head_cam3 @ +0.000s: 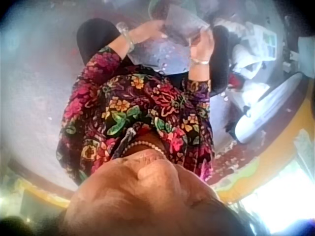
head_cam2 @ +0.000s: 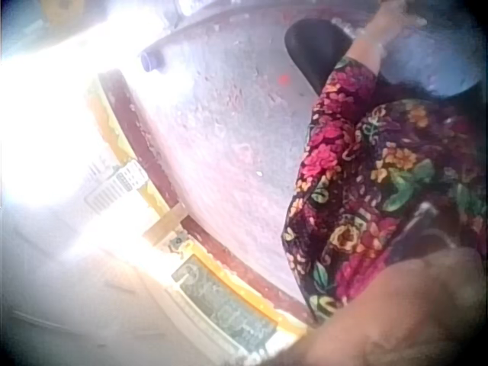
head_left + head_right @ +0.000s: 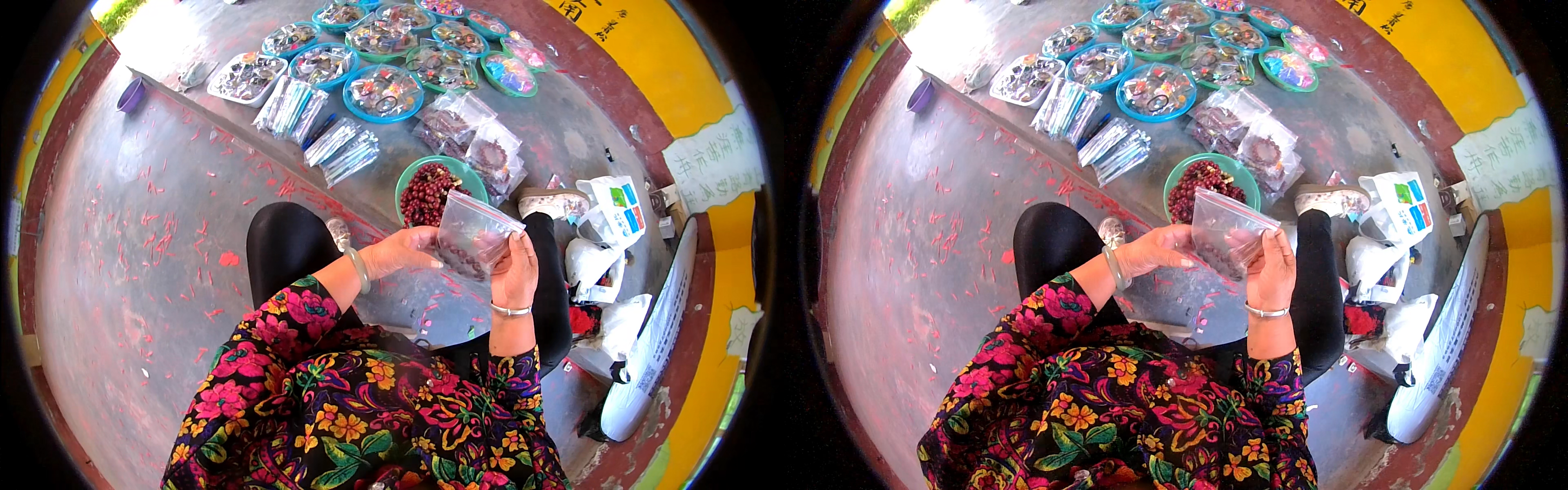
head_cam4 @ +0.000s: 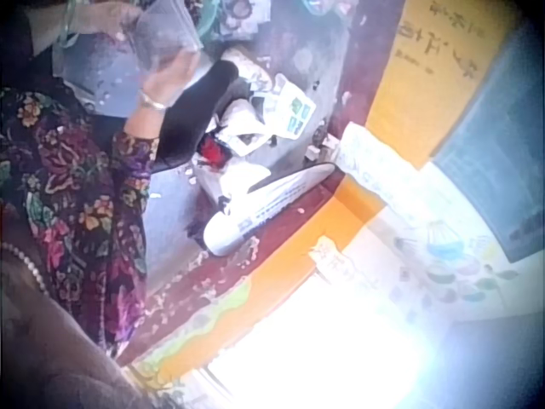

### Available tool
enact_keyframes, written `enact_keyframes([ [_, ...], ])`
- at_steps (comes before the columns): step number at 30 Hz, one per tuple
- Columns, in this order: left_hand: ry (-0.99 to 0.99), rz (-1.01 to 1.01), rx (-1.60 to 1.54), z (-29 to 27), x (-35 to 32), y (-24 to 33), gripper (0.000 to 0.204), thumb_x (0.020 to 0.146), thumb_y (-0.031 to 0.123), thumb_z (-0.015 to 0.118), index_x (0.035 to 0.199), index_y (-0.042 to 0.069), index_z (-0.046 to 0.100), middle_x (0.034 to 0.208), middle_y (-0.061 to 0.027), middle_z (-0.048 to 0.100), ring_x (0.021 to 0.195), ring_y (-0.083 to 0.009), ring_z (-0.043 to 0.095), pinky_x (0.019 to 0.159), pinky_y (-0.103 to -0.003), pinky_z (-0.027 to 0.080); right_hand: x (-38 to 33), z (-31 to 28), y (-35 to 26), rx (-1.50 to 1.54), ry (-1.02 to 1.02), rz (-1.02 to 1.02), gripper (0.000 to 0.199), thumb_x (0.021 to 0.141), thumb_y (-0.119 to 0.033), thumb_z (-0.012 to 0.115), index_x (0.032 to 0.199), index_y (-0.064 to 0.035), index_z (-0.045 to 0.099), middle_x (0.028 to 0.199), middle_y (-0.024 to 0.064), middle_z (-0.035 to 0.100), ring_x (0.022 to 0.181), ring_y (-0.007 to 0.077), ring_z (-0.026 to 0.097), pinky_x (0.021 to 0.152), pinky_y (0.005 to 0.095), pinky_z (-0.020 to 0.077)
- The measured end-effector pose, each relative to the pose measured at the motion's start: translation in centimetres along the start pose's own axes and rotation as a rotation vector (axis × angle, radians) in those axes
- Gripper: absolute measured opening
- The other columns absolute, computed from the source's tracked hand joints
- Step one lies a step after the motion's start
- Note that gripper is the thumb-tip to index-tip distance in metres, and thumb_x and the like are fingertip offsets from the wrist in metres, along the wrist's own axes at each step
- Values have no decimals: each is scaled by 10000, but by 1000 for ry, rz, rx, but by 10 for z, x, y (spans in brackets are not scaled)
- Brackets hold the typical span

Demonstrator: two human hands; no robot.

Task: The person sits on the floor and repeatedly picks up beaded bracelets from a green bowl, places them into small clear plastic bags, and sets the filled bags aside. The workspace includes multiple pre-packaged items and a digital scale.

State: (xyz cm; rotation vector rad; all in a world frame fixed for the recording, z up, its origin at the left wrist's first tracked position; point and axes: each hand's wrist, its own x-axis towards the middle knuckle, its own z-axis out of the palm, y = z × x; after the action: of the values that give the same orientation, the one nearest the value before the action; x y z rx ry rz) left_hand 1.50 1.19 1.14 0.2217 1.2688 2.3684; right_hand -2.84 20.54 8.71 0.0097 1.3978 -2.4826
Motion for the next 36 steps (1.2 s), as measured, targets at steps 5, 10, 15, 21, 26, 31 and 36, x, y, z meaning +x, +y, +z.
enact_keyframes([
  [5,14,-105,59,-5,-2,-12,359,810,28,560,1164,20,503,1071,-42,578,990,-131,538,871,-279,418,16,-28,20,171,5,95,273,903,-168,433,1077,29,506,978,158,607,870,253,603,796,370,482],
  [10,147,-105,-204,-1,-2,-10,268,848,72,541,1113,32,525,1010,-28,588,929,-132,564,820,-301,463,19,-60,50,190,-14,370,346,918,-277,414,1135,-15,478,1051,95,579,924,218,567,822,361,452],
  [15,291,-60,-232,-1,-2,-14,254,861,87,524,1110,40,505,996,-40,573,895,-128,569,789,-310,482,-7,-46,61,48,-20,540,218,844,-141,558,1056,-90,550,960,45,618,808,149,600,653,321,507],
  [21,447,-143,-8,-8,-1,-23,192,860,94,521,1043,36,513,929,-38,573,806,-130,585,723,-289,505,3,-51,60,-87,-34,512,188,806,-54,583,994,-59,575,885,47,639,743,141,619,568,256,509],
  [26,555,-171,-48,-6,2,-20,184,863,119,530,1036,57,521,925,-26,579,778,-107,570,658,-254,479,24,-55,52,-149,-26,507,211,807,-58,574,1017,-42,557,868,54,636,743,148,620,558,258,504],
  [31,601,-231,-13,-8,1,-25,174,873,142,518,1028,64,533,923,-23,581,798,-115,568,653,-255,463,81,-81,44,-191,0,469,166,811,-82,560,976,-67,555,860,63,635,709,147,616,558,262,501],
  [36,498,-264,80,-7,3,-26,184,876,143,484,1018,45,549,935,-34,584,827,-130,568,684,-273,468,156,-87,28,-179,56,329,121,814,-70,540,934,-66,541,840,56,633,715,159,616,583,271,501],
])
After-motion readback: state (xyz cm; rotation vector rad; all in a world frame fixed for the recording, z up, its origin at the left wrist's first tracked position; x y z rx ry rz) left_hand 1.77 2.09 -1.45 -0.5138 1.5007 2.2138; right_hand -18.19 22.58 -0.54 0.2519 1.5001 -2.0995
